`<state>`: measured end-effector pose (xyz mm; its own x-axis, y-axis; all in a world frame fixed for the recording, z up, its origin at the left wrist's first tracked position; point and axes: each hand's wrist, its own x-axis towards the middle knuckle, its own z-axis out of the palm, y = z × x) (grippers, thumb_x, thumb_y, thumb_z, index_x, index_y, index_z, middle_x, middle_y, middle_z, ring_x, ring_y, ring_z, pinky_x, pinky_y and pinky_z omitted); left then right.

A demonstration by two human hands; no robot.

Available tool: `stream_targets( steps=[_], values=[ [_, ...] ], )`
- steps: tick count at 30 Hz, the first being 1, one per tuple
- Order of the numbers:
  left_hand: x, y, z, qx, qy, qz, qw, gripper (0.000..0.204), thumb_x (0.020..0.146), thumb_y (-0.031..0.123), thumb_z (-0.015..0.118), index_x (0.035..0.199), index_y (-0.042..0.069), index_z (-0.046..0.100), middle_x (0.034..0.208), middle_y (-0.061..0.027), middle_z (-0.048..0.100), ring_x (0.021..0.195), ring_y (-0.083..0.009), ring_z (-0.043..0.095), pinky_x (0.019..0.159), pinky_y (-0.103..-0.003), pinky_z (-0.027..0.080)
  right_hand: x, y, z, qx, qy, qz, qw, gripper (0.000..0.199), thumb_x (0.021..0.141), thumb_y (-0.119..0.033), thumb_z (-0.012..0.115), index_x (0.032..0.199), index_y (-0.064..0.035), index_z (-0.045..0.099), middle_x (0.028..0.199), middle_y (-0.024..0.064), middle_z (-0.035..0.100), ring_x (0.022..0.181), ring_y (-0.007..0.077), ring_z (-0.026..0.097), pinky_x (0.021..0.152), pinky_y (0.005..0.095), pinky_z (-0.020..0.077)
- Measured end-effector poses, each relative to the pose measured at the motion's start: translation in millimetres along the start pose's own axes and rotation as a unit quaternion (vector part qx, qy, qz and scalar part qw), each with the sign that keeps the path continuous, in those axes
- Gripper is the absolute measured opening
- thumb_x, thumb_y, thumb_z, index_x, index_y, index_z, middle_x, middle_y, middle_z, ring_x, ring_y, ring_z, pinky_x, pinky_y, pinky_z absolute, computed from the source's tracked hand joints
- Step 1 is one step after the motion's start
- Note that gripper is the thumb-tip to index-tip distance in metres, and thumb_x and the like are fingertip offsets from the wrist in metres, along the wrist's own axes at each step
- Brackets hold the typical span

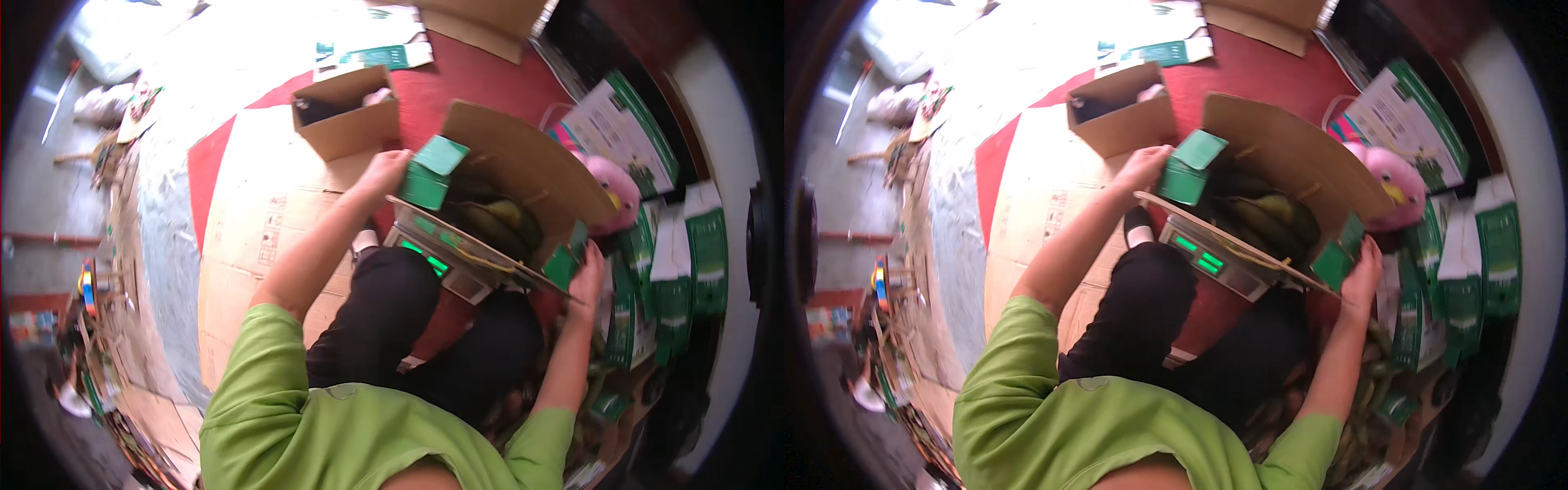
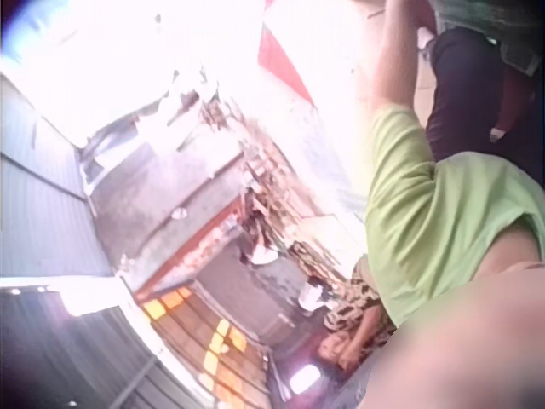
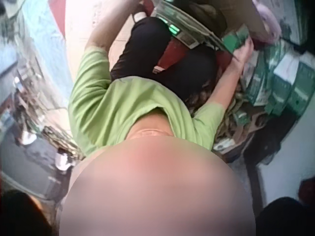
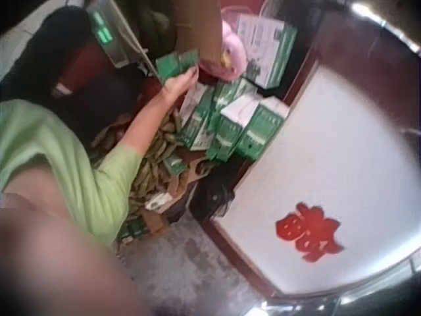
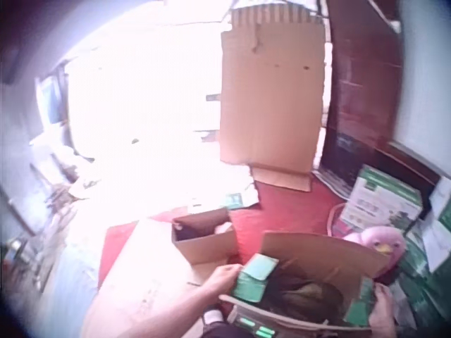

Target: Sorting, weighing, and packing vegetables into cardboard boxes.

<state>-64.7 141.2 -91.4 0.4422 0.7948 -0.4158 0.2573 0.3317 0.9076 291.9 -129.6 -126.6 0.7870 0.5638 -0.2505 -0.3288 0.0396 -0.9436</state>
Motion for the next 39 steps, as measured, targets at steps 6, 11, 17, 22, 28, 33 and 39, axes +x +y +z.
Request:
stream_targets(
  steps=[6,11,17,22,28,33,39],
  values=[
    [-10.6,-3.7,-0.7,-0.131,0.017,-0.031,0.991,0.032,0.097,0.029,0.046,0.106,0.004,0.064,0.078,-0.0015,0.061,0.063,-0.0109,0.053,0.055,-0.027,0.044,14.4,-9.3,-13.6,-0.013,-0.035,0.070,0.997,0.025,0.093,-0.014,0.054,0.114,-0.0008,0.051,0.105,0.0088,0.059,0.095,0.0217,0.058,0.083,0.0373,0.0511],
    [-17.3,-9.4,-21.1,-0.219,0.011,-0.053,0.974,0.029,0.096,0.025,0.047,0.107,0.004,0.064,0.077,-0.0009,0.061,0.061,-0.0097,0.053,0.053,-0.026,0.043,29.6,-18.3,6.9,-0.083,0.031,-0.018,0.996,0.015,0.094,-0.012,0.052,0.106,-0.0031,0.053,0.101,0.0071,0.058,0.094,0.0188,0.057,0.084,0.0342,0.0502],
    [-31.1,-48.4,-93.6,-0.273,0.123,-0.042,0.953,0.024,0.092,0.017,0.052,0.095,0.000,0.068,0.085,-0.0072,0.066,0.074,-0.0157,0.061,0.070,-0.029,0.048,36.6,-36.5,103.9,-0.033,-0.134,-0.053,0.989,0.021,0.094,-0.015,0.053,0.112,-0.0050,0.049,0.098,0.0063,0.058,0.094,0.0188,0.057,0.082,0.0327,0.0497],
    [-110.7,-44.6,-166.9,-0.275,0.171,-0.026,0.946,0.025,0.091,0.022,0.056,0.102,0.002,0.066,0.090,-0.0048,0.066,0.080,-0.0131,0.061,0.071,-0.027,0.049,-3.4,-31.2,211.7,-0.055,-0.159,0.005,0.986,0.036,0.092,-0.021,0.057,0.125,-0.0124,0.043,0.111,0.0050,0.048,0.091,0.0195,0.053,0.071,0.0307,0.0487],
    [-223.0,-113.5,-275.7,-0.255,0.307,-0.024,0.917,0.027,0.094,0.026,0.054,0.109,0.006,0.064,0.093,-0.0018,0.065,0.083,-0.0104,0.059,0.068,-0.027,0.049,-122.6,-2.4,353.9,-0.149,-0.257,0.074,0.952,0.040,0.090,-0.025,0.054,0.126,-0.0139,0.042,0.119,0.0029,0.046,0.094,0.0160,0.049,0.067,0.0357,0.0371],
    [-309.6,-179.5,-334.0,-0.253,0.376,-0.042,0.891,0.029,0.093,0.031,0.053,0.108,0.009,0.065,0.089,0.0000,0.064,0.079,-0.0115,0.056,0.077,-0.032,0.044,-198.6,69.3,410.6,-0.166,-0.293,0.125,0.933,0.035,0.090,-0.023,0.053,0.122,-0.0146,0.039,0.107,0.0025,0.049,0.082,0.0125,0.050,0.052,0.0277,0.0354],
    [-411.1,-257.1,-385.6,-0.255,0.441,-0.150,0.847,0.029,0.095,0.033,0.050,0.112,0.012,0.061,0.100,-0.0011,0.062,0.092,-0.0162,0.053,0.083,-0.038,0.042,-285.7,192.1,422.8,-0.249,-0.329,0.192,0.890,0.044,0.091,-0.023,0.053,0.129,-0.0133,0.032,0.109,0.0090,0.047,0.084,0.0180,0.053,0.044,0.0287,0.0354]
  ],
)
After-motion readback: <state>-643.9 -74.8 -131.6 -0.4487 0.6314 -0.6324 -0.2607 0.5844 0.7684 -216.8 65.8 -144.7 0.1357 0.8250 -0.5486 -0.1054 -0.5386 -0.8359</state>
